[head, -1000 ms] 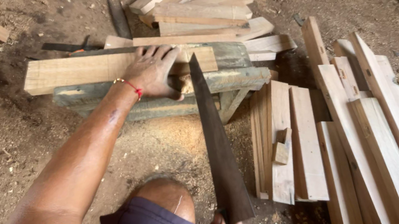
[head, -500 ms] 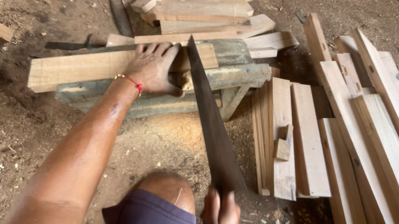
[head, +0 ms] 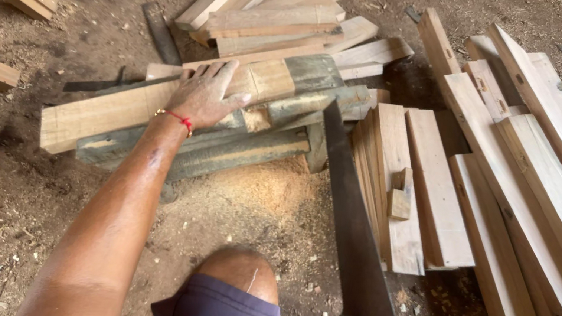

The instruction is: The person saws a piece of wood on a wooden bench using a handsaw.

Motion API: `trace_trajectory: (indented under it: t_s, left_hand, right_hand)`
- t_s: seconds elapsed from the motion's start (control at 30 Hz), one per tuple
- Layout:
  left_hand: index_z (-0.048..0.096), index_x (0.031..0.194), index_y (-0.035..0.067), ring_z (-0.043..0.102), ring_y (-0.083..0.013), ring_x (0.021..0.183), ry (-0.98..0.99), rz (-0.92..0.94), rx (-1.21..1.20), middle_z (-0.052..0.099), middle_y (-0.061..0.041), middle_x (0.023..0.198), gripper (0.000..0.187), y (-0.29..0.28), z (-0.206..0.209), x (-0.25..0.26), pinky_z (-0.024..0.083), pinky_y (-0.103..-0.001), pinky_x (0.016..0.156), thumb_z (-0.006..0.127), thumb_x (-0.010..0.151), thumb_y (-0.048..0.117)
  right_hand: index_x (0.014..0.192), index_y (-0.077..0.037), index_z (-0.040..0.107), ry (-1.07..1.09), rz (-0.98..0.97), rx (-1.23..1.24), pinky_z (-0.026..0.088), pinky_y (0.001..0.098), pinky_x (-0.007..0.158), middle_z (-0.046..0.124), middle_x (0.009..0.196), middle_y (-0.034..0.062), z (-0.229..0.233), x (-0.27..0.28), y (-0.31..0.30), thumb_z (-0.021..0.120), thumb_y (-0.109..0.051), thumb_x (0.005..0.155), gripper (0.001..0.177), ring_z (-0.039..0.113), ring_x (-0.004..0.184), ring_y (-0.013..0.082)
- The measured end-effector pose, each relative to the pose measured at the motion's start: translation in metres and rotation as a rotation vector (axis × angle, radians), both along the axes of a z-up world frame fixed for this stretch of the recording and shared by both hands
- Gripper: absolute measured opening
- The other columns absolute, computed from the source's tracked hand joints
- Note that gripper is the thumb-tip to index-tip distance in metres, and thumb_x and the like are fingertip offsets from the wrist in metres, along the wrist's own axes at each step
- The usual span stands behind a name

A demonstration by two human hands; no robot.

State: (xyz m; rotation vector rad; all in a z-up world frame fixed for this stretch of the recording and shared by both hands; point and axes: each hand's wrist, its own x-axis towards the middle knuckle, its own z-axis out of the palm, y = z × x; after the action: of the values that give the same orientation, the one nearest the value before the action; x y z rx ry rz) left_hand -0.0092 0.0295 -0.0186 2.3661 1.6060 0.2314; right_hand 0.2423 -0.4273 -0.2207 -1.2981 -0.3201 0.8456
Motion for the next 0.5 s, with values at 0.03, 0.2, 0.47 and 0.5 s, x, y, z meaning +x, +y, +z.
trace_trajectory:
  t_s: [0.03,0.2,0.47,0.5]
  left_hand:
    - [0.025,0.162,0.014,0.024,-0.0378,0.153,0.003,0.014,0.001,0.026,-0.02,0.166,0.092,0.002,0.003,0.001,0.011,-0.061,0.124,0.053,0.091,0.068]
    - [0.035,0.157,0.014,0.038,-0.0364,0.149,0.01,0.095,-0.098,0.039,-0.019,0.162,0.093,0.004,0.027,0.009,0.025,-0.058,0.124,0.064,0.085,0.064]
    - [0.041,0.143,0.005,0.057,-0.038,0.126,0.142,0.132,0.0,0.057,-0.022,0.135,0.1,-0.013,0.056,0.031,0.039,-0.06,0.113,0.087,0.071,0.057]
    - [0.047,0.136,0.006,0.059,-0.0367,0.121,0.138,0.106,0.051,0.058,-0.02,0.13,0.096,-0.017,0.055,0.031,0.045,-0.057,0.109,0.091,0.065,0.054]
  right_hand:
    - [0.147,-0.003,0.05,0.004,0.01,0.042,0.034,0.0249,0.034,0.051,0.055,0.0057,0.003,-0.002,0.005,0.053,-0.011,0.097,0.05,0.039,0.038,0.0086]
    - [0.148,-0.008,0.048,0.086,0.005,0.065,0.035,0.0245,0.034,0.053,0.057,0.0058,0.006,-0.004,0.012,0.051,-0.011,0.097,0.052,0.039,0.038,0.0081]
    - [0.152,-0.006,0.046,-0.019,0.021,0.081,0.036,0.0256,0.034,0.053,0.057,0.007,0.013,-0.008,0.016,0.053,-0.015,0.098,0.055,0.041,0.039,0.0087]
    - [0.152,-0.006,0.047,-0.027,0.008,0.064,0.035,0.0261,0.033,0.053,0.056,0.0077,0.014,-0.008,0.016,0.053,-0.015,0.098,0.055,0.04,0.038,0.0091]
